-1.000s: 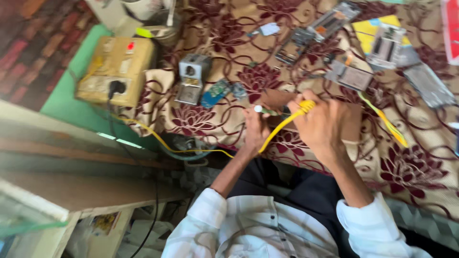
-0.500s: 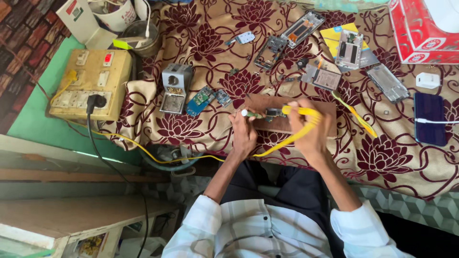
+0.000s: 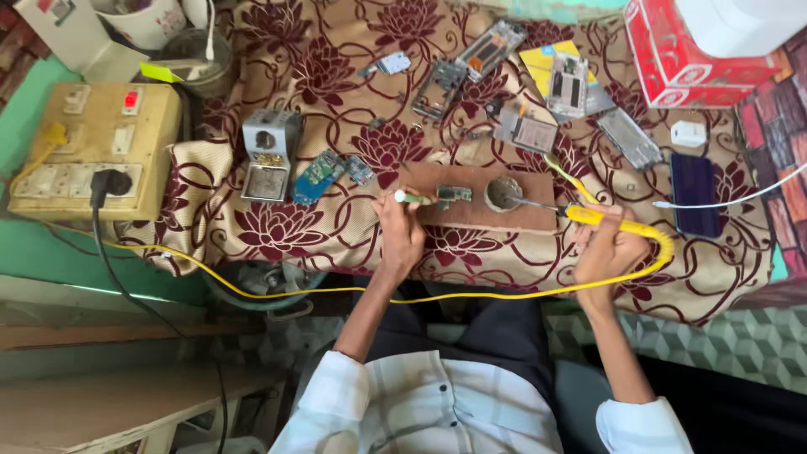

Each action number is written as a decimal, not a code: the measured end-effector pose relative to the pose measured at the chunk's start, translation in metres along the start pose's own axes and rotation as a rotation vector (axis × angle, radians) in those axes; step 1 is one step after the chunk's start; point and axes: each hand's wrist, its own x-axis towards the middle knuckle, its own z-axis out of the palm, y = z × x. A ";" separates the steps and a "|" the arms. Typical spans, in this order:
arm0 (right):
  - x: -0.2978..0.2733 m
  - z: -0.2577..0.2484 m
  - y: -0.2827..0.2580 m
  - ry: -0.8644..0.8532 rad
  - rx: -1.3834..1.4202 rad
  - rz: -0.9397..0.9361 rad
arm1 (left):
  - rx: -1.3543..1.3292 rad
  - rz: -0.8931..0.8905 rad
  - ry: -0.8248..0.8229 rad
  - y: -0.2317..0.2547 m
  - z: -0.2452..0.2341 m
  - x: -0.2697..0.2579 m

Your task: The person uses a soldering iron and solder wire to reflow or attach components on a small circuit board. They repeatedly apply heat and solder to specific points on the board while holding it steady with the other hand.

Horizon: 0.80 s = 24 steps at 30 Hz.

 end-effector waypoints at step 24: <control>-0.019 0.008 0.028 -0.048 0.323 0.079 | -0.002 0.116 0.077 0.012 -0.008 -0.009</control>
